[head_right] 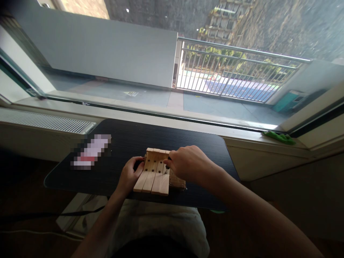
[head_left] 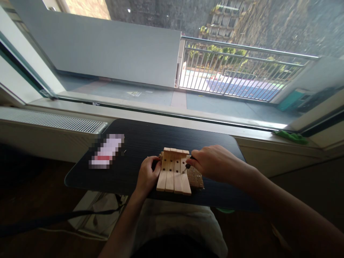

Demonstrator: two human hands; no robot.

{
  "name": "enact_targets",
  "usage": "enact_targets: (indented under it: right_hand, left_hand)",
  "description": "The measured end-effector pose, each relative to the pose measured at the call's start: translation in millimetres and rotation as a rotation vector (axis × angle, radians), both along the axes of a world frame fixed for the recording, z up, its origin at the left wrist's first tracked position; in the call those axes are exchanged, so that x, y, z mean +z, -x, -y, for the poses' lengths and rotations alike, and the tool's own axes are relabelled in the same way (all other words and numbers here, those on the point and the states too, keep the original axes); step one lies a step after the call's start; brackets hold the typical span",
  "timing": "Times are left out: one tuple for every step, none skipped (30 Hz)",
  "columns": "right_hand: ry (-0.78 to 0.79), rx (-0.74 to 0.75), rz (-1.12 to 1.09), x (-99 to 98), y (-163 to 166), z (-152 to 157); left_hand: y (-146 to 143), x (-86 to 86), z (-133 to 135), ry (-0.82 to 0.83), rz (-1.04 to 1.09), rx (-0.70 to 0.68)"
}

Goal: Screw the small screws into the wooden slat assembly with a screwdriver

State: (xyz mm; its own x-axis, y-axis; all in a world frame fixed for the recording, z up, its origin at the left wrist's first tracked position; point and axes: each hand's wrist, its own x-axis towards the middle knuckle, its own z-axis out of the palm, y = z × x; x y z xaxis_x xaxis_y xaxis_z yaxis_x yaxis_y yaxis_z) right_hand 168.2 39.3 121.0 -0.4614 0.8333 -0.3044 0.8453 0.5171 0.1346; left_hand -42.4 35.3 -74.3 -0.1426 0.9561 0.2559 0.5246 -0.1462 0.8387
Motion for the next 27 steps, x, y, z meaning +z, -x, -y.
enact_targets:
  right_hand:
    - [-0.004, -0.002, 0.003, -0.1, 0.3, 0.3]
    - [-0.005, -0.006, 0.007, -0.2, 0.5, 0.4]
    - [-0.004, -0.013, 0.010, -0.2, 0.8, 0.5]
    - [-0.002, -0.021, 0.013, -0.1, 1.2, 0.6]
    - [0.001, -0.031, 0.016, 0.1, 1.5, 0.5]
    - [0.003, -0.040, 0.019, 0.4, 1.9, 0.5]
    - [0.004, -0.047, 0.025, 0.8, 2.3, 0.4]
    - [0.005, -0.052, 0.031, 1.2, 2.8, 0.3]
    - [0.004, -0.056, 0.040, 1.5, 3.2, 0.2]
    - [0.003, -0.058, 0.049, 1.7, 3.6, 0.1]
    - [0.000, -0.059, 0.055, 1.8, 3.8, -0.1]
    - [-0.006, -0.060, 0.059, 1.7, 4.0, -0.2]
    - [-0.014, -0.057, 0.060, 1.5, 4.1, -0.4]
    - [-0.023, -0.049, 0.057, 1.1, 4.0, -0.4]
    - [-0.030, -0.034, 0.050, 0.6, 3.9, -0.4]
    - [-0.032, -0.015, 0.038, 0.1, 3.7, -0.2]
    - [-0.028, 0.006, 0.023, -0.5, 3.5, 0.1]
    - [-0.019, 0.026, 0.007, -1.0, 3.4, 0.5]
    - [-0.004, 0.040, -0.009, -1.4, 3.4, 0.9]
    - [0.010, 0.049, -0.023, -1.7, 3.4, 1.1]
    - [0.022, 0.057, -0.037, -1.9, 3.5, 1.2]
    - [0.030, 0.064, -0.048, -2.0, 3.5, 1.0]
    - [0.037, 0.075, -0.056, -2.2, 3.4, 0.5]
    - [0.045, 0.088, -0.064, -2.3, 3.3, -0.4]
    - [0.053, 0.103, -0.073, -2.7, 3.0, -1.5]
    - [0.061, 0.119, -0.084, -3.2, 2.6, -2.7]
    - [0.073, 0.133, -0.098, -3.9, 2.1, -3.9]
  left_hand:
    - [0.1, 0.0, 0.1, 0.002, -0.001, -0.001]
    - [0.0, -0.1, 0.4, 0.005, 0.000, -0.002]
    - [0.0, -0.4, 0.6, 0.007, 0.004, 0.002]
    - [-0.2, -0.8, 0.9, 0.008, 0.012, 0.010]
    - [-0.4, -1.5, 1.2, 0.009, 0.023, 0.021]
    - [-0.6, -2.3, 1.3, 0.010, 0.037, 0.033]
    - [-0.8, -3.3, 1.4, 0.011, 0.049, 0.042]
    - [-0.9, -4.3, 1.4, 0.012, 0.059, 0.044]
    - [-1.0, -5.4, 1.3, 0.013, 0.064, 0.040]
    - [-0.9, -6.3, 1.0, 0.012, 0.064, 0.033]
    - [-0.7, -7.1, 0.7, 0.012, 0.058, 0.028]
    - [-0.4, -7.6, 0.4, 0.012, 0.048, 0.027]
    - [0.0, -8.0, 0.0, 0.013, 0.037, 0.030]
    - [0.4, -8.2, -0.4, 0.013, 0.027, 0.033]
    - [0.8, -8.3, -0.7, 0.012, 0.019, 0.034]
    - [1.2, -8.2, -1.0, 0.008, 0.015, 0.031]
    - [1.4, -8.3, -1.3, 0.001, 0.013, 0.026]
    - [1.6, -8.3, -1.6, -0.008, 0.013, 0.020]
    - [1.7, -8.5, -1.9, -0.016, 0.013, 0.016]
    - [1.7, -8.8, -2.1, -0.021, 0.011, 0.014]
    - [1.7, -9.2, -2.3, -0.024, 0.009, 0.014]
    - [1.7, -9.6, -2.5, -0.026, 0.007, 0.014]
    - [1.6, -10.0, -2.6, -0.026, 0.004, 0.014]
    - [1.6, -10.3, -2.7, -0.025, 0.003, 0.014]
    - [1.5, -10.6, -2.8, -0.024, 0.003, 0.014]
    - [1.4, -10.8, -2.8, -0.023, 0.003, 0.014]
    - [1.3, -10.9, -2.8, -0.023, 0.003, 0.014]
